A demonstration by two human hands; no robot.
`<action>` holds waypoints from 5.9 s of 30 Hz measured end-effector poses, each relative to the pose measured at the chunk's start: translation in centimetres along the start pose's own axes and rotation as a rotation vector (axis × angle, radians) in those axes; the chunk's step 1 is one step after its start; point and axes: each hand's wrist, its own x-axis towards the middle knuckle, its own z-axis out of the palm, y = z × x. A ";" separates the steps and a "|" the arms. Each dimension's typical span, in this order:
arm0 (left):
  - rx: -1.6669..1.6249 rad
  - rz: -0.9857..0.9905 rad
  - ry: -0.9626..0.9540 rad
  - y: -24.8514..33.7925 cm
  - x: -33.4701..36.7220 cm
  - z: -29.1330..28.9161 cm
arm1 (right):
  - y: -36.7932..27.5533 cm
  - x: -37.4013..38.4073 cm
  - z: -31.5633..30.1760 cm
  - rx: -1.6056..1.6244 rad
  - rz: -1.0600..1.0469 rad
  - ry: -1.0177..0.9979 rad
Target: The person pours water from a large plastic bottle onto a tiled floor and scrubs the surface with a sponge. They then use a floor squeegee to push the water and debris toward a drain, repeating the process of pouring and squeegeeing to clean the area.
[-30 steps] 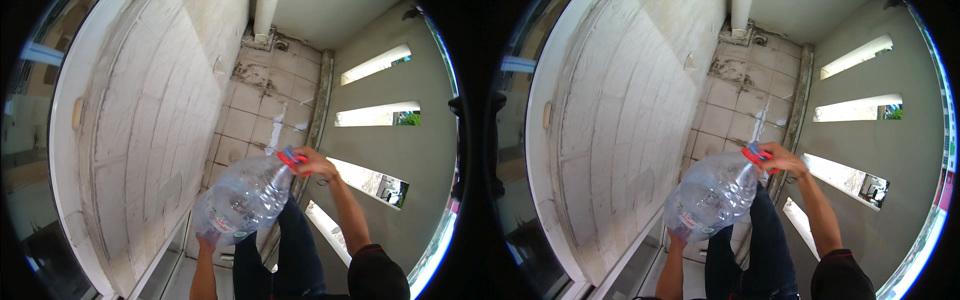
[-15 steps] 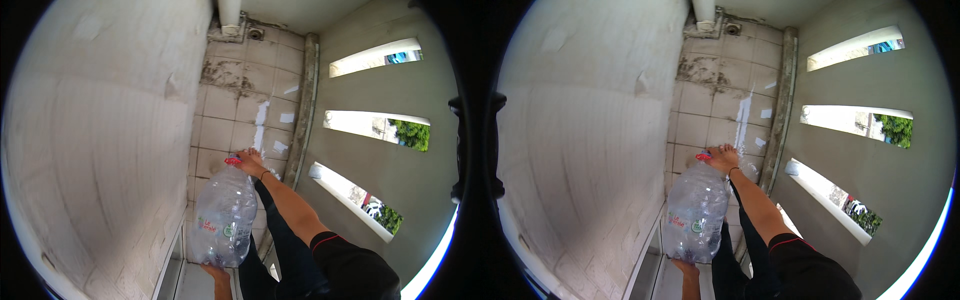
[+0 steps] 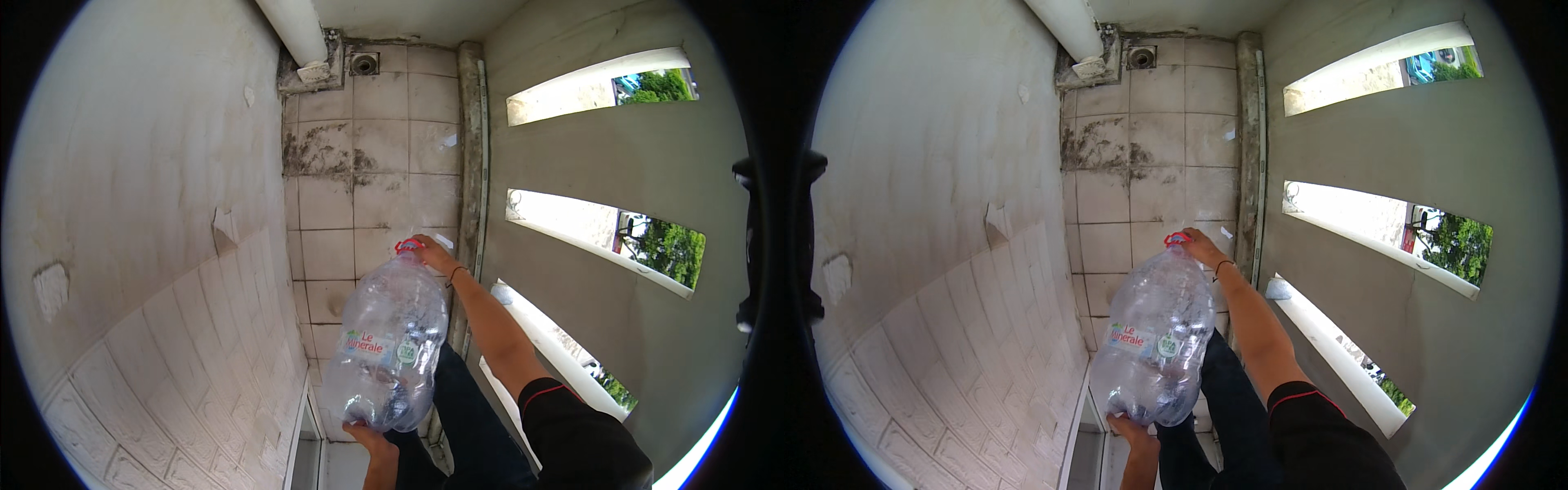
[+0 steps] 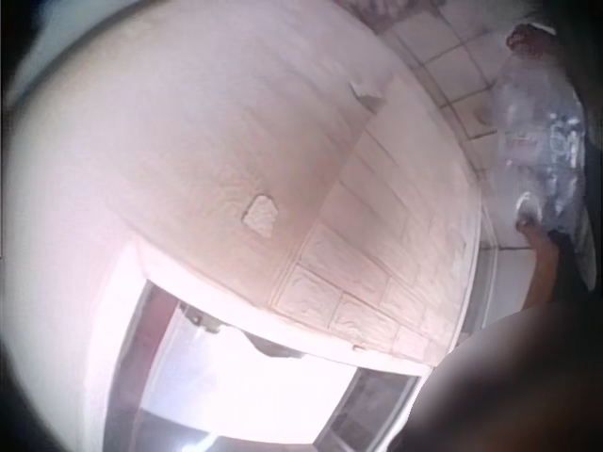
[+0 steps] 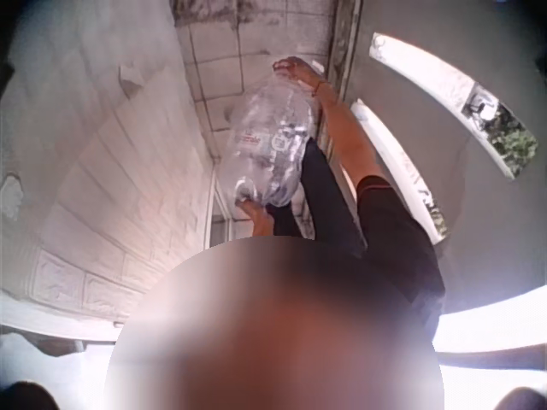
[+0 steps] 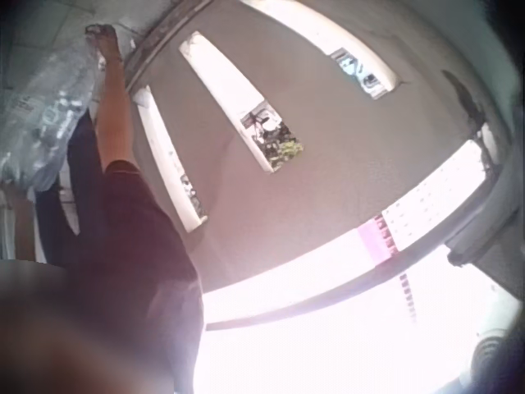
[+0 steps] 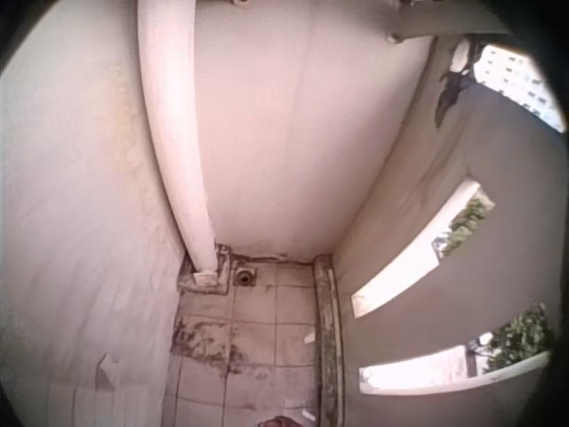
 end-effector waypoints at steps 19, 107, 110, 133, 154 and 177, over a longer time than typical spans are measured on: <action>-0.052 -0.303 -0.470 9.5 -9.3 11.8 | -23.6 11.9 -11.6 -0.557 -0.193 -0.021; 0.108 0.471 -0.331 19.6 3.9 20.2 | -33.3 9.2 -20.8 0.240 -0.304 0.027; 0.181 0.195 -0.445 19.1 10.4 20.1 | -34.2 1.2 -20.3 0.087 -0.590 0.312; 1.524 1.740 -0.075 44.2 18.4 74.9 | -21.6 1.8 -23.1 -0.573 -0.508 1.045; 1.869 1.618 -0.451 37.6 19.5 92.2 | -21.2 4.7 -18.4 -0.470 -0.527 0.902; 2.293 2.616 0.174 39.6 22.2 101.7 | -21.2 6.4 -16.1 -0.395 -0.513 1.086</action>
